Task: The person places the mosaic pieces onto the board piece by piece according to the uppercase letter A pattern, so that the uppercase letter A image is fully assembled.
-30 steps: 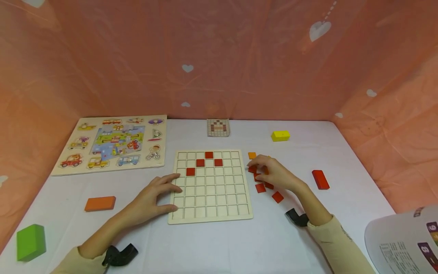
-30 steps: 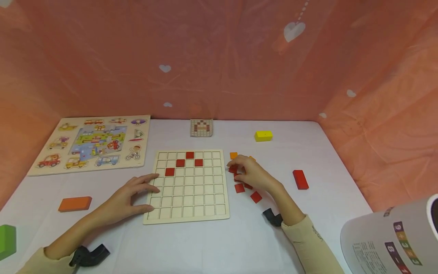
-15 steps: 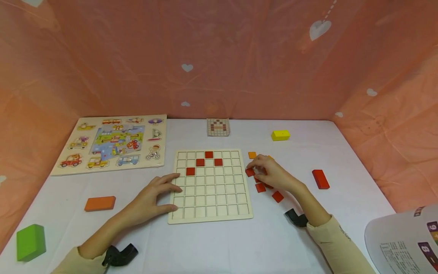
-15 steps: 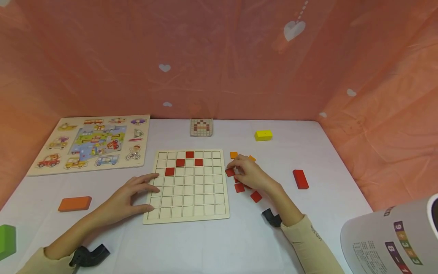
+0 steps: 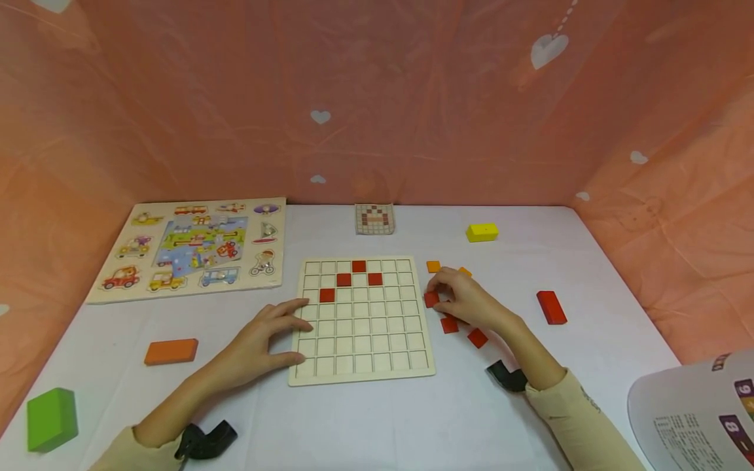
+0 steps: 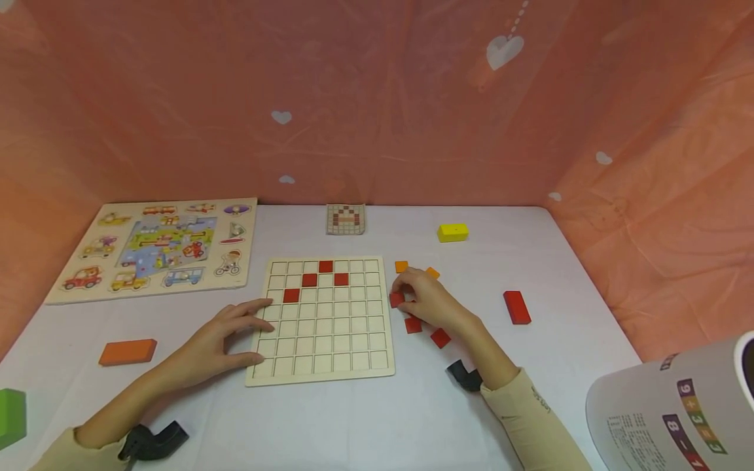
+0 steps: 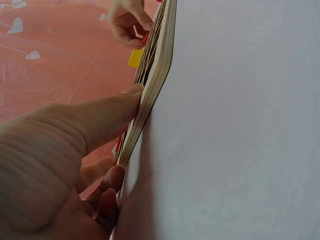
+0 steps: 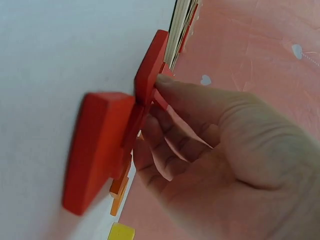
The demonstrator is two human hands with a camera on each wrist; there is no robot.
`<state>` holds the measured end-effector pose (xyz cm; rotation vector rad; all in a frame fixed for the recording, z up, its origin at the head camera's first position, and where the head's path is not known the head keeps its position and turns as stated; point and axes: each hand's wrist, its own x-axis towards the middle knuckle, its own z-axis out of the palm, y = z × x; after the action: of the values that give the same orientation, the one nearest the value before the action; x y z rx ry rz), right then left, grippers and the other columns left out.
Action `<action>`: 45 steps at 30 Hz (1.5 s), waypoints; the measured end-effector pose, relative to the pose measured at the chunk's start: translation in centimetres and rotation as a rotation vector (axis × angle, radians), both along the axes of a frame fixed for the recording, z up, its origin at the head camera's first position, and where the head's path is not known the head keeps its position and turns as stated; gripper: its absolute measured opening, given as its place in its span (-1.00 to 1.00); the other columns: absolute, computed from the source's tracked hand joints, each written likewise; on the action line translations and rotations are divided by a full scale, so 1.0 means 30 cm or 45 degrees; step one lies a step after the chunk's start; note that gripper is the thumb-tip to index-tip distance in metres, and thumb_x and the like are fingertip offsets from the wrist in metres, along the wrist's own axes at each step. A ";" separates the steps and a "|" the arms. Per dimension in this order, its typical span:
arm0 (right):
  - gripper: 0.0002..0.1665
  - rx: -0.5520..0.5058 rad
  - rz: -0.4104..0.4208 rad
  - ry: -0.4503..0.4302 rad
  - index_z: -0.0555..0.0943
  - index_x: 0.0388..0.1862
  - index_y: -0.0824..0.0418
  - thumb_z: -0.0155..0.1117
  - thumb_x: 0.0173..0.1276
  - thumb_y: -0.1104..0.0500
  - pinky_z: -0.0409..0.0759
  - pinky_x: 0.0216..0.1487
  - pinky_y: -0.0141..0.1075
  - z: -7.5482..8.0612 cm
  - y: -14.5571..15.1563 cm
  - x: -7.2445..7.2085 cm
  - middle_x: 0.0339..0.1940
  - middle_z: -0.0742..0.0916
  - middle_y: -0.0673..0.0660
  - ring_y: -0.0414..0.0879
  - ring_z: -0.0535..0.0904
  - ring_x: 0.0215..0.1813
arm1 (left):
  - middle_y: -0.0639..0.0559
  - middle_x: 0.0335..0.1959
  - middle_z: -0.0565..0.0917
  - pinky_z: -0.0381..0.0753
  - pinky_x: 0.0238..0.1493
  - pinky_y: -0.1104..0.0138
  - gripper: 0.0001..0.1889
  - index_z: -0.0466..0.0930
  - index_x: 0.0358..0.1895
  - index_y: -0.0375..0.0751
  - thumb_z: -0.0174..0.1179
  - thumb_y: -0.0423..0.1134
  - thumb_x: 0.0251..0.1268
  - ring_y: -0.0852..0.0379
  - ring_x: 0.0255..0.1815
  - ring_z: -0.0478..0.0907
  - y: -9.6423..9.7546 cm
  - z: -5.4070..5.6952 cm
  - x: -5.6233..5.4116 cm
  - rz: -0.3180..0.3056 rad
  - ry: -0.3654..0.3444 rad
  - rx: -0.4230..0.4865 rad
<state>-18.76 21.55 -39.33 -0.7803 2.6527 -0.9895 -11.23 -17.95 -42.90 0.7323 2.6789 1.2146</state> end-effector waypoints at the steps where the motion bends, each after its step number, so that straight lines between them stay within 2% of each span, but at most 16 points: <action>1: -0.74 -0.012 -0.010 -0.016 0.61 -0.12 0.27 0.42 0.22 0.41 0.55 -0.05 -0.23 0.002 -0.001 0.001 -0.18 0.65 0.04 -0.04 0.52 -0.09 | -0.09 0.48 0.33 0.30 0.29 -0.19 -0.59 0.68 0.02 -0.01 0.52 -0.16 0.05 -0.18 0.40 0.27 0.000 0.000 0.001 0.001 0.001 -0.001; 4: -0.78 -0.024 -0.025 -0.027 0.62 -0.16 0.26 0.39 0.24 0.43 0.56 -0.13 -0.28 0.010 -0.003 0.001 -0.23 0.69 0.02 -0.06 0.54 -0.16 | -0.09 0.48 0.33 0.30 0.29 -0.18 -0.59 0.68 0.02 -0.02 0.52 -0.17 0.04 -0.17 0.39 0.27 0.000 0.002 0.001 0.001 0.000 -0.002; 7: -0.78 -0.061 -0.016 -0.012 0.63 -0.11 0.29 0.33 0.28 0.45 0.56 -0.19 -0.32 0.028 -0.008 -0.005 -0.27 0.68 0.05 -0.05 0.53 -0.22 | -0.09 0.48 0.33 0.32 0.27 -0.17 -0.58 0.68 0.02 -0.02 0.52 -0.17 0.04 -0.16 0.38 0.28 0.000 0.002 0.001 -0.004 0.007 -0.007; 11: -0.72 -0.175 0.062 -0.011 0.64 0.01 0.39 0.24 0.33 0.49 0.61 -0.21 -0.32 0.050 -0.039 -0.022 -0.23 0.67 0.13 -0.02 0.57 -0.26 | -0.09 0.48 0.33 0.33 0.26 -0.16 -0.58 0.68 0.02 -0.02 0.52 -0.17 0.03 -0.14 0.36 0.29 -0.001 0.002 0.002 -0.009 0.023 -0.007; 15: -0.75 -0.221 0.167 -0.073 0.64 -0.01 0.39 0.21 0.35 0.47 0.58 -0.19 -0.30 0.071 -0.127 -0.038 -0.21 0.68 0.15 -0.05 0.59 -0.28 | -0.09 0.48 0.33 0.33 0.26 -0.17 -0.58 0.68 0.02 -0.02 0.52 -0.17 0.03 -0.14 0.36 0.30 -0.002 0.002 0.003 -0.010 0.030 -0.005; 22: -0.74 -0.197 0.319 -0.201 0.65 0.01 0.40 0.22 0.35 0.46 0.57 -0.12 -0.34 0.098 -0.327 -0.068 -0.09 0.72 0.18 -0.09 0.57 -0.20 | -0.08 0.48 0.33 0.29 0.29 -0.20 -0.59 0.68 0.02 0.00 0.51 -0.14 0.05 -0.17 0.40 0.27 0.000 -0.001 0.002 -0.003 0.012 -0.003; 26: -0.75 -0.174 0.379 -0.214 0.66 -0.04 0.41 0.23 0.32 0.49 0.55 -0.19 -0.40 0.088 -0.424 -0.074 -0.18 0.69 0.19 -0.12 0.51 -0.23 | -0.08 0.48 0.33 0.27 0.29 -0.23 -0.61 0.68 0.02 0.01 0.50 -0.11 0.08 -0.19 0.41 0.25 -0.003 -0.001 0.002 -0.001 0.003 -0.001; 31: -0.75 -0.114 0.424 -0.210 0.67 -0.09 0.38 0.23 0.29 0.53 0.53 -0.24 -0.45 0.072 -0.496 -0.061 -0.28 0.68 0.15 -0.15 0.50 -0.27 | -0.07 0.48 0.33 0.29 0.28 -0.22 -0.60 0.67 0.02 0.02 0.50 -0.10 0.09 -0.19 0.40 0.27 -0.003 -0.003 -0.001 -0.007 0.004 0.004; 35: -0.73 -0.045 0.427 -0.230 0.67 -0.05 0.34 0.25 0.30 0.51 0.52 -0.26 -0.44 0.063 -0.517 -0.050 -0.28 0.68 0.10 -0.16 0.51 -0.32 | -0.08 0.48 0.32 0.29 0.29 -0.22 -0.59 0.67 0.03 0.01 0.51 -0.13 0.07 -0.19 0.41 0.26 -0.003 -0.005 -0.003 -0.010 0.007 0.013; 39: -0.65 0.009 0.422 -0.162 0.65 0.04 0.33 0.22 0.29 0.51 0.52 -0.20 -0.43 0.066 -0.514 -0.038 -0.13 0.71 0.13 -0.14 0.54 -0.26 | -0.09 0.48 0.33 0.29 0.29 -0.21 -0.59 0.67 0.03 0.00 0.51 -0.13 0.07 -0.19 0.40 0.27 -0.003 -0.005 -0.001 -0.014 0.011 0.013; 43: -0.63 0.086 0.377 0.049 0.65 0.08 0.34 0.21 0.29 0.47 0.55 -0.07 -0.35 0.089 -0.497 -0.019 0.00 0.69 0.16 -0.08 0.58 -0.11 | -0.09 0.48 0.33 0.29 0.29 -0.21 -0.60 0.67 0.03 0.00 0.50 -0.11 0.08 -0.19 0.39 0.27 -0.002 -0.002 0.001 -0.011 0.012 0.006; 45: -0.66 0.192 0.366 0.164 0.64 0.12 0.31 0.26 0.37 0.35 0.56 0.05 -0.26 0.103 -0.485 -0.002 0.08 0.66 0.17 -0.04 0.57 0.04 | -0.10 0.48 0.33 0.29 0.29 -0.21 -0.59 0.67 0.03 -0.01 0.50 -0.11 0.08 -0.19 0.40 0.27 -0.003 0.000 0.001 -0.009 0.013 0.003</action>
<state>-18.82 6.99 -36.25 -1.1824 2.5816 -0.6795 -11.21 -18.02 -42.91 0.7496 2.6810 1.2162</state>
